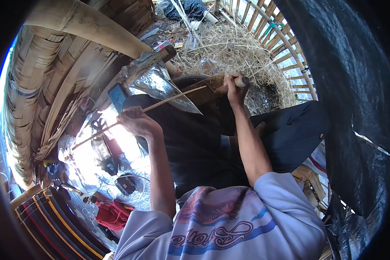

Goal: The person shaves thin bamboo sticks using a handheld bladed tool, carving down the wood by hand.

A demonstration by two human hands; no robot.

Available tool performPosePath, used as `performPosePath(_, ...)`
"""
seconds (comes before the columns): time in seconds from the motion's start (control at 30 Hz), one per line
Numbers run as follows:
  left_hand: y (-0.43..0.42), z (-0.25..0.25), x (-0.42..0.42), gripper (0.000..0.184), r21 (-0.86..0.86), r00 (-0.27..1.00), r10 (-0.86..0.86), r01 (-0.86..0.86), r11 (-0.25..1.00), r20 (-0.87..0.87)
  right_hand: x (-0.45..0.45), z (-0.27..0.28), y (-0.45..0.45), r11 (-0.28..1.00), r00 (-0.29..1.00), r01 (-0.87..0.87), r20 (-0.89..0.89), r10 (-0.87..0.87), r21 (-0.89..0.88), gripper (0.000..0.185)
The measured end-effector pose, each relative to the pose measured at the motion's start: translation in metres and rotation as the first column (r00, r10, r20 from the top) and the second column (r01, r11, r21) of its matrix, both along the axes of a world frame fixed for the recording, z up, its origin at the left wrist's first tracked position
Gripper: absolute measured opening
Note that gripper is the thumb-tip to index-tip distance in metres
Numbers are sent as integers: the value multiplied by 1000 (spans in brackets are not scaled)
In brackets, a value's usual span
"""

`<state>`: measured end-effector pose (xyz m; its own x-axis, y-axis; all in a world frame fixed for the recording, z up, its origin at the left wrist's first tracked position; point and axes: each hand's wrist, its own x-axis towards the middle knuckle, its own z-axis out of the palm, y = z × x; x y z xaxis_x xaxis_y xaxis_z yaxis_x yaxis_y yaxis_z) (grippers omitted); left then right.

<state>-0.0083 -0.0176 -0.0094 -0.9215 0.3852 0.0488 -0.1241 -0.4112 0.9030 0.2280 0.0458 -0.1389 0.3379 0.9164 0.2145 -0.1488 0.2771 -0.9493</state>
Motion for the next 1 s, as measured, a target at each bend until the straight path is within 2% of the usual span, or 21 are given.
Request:
performPosePath(0.03, -1, 0, 0, 39, 6, 1000, 0, 0, 1000, -2, 0, 6, 1, 1000, 1000, 0, -2, 0, 6, 21)
performPosePath(0.1, 0, 0, -3, 40, 17, 995, -82, 83, 996, -59, -3, 18, 7, 993, 993, 119, 0, -119, -18, 22)
performPosePath(0.17, 2, 0, -3, 40, 3, 997, -53, 53, 999, -54, 3, 41, 10, 991, 986, 124, -106, -130, -56, 17)
performPosePath(0.23, -1, -2, 0, 40, -19, 999, -30, 29, 999, -37, 9, 50, 15, 994, 974, 108, -196, -110, -19, 16)
performPosePath(0.27, -2, -5, 0, 38, -25, 997, -44, 43, 999, -56, 9, 49, 15, 994, 974, 110, -196, -111, -18, 16)
performPosePath(0.33, -3, -8, -1, 37, -33, 995, -55, 52, 998, -80, 7, 36, 10, 993, 990, 113, -95, -108, 46, 17)
performPosePath(0.37, -4, -9, -2, 37, -46, 997, -39, 36, 998, -68, 2, 20, -1, 995, 990, 95, 105, -93, -15, 19)
performPosePath(0.5, -6, -4, 1, 38, -68, 998, -21, 17, 998, -52, -7, 0, -11, 997, 996, 41, 87, -36, -67, 19)
performPosePath(0.6, -8, -11, -6, 37, -50, 996, -51, 48, 998, -74, 5, 11, 4, 995, 997, 29, -75, -36, -98, 20)
performPosePath(0.63, -9, -12, -7, 37, -52, 996, -50, 46, 998, -74, 7, 22, 5, 995, 997, 28, -75, -35, -99, 20)
performPosePath(0.7, -10, -13, -10, 36, -69, 998, -37, 33, 997, -59, 10, 38, 9, 984, 963, 125, -225, -150, -123, 18)
performPosePath(0.73, -11, -13, -10, 36, -77, 998, -35, 30, 997, -58, 14, 41, 13, 995, 969, 85, -228, -95, -56, 18)
performPosePath(0.83, -9, -14, -10, 36, -47, 997, -25, 22, 999, -75, 14, 54, 19, 996, 959, 59, -274, -75, -66, 19)
performPosePath(0.87, -8, -15, -11, 36, -42, 996, -34, 30, 999, -85, 7, 46, 18, 996, 947, 91, -309, -84, 6, 20)
performPosePath(0.9, -8, -15, -11, 36, -38, 994, -44, 40, 998, -95, 2, 29, 10, 996, 995, 91, -49, -92, -23, 19)
performPosePath(0.97, -7, -10, -7, 36, -64, 996, -34, 29, 998, -81, -4, -13, 4, 999, 995, 39, -96, -41, -18, 17)
performPosePath(1.0, -4, -8, -6, 37, -87, 997, -14, 8, 996, -73, -3, -10, 6, 998, 996, 28, -84, -33, -59, 17)
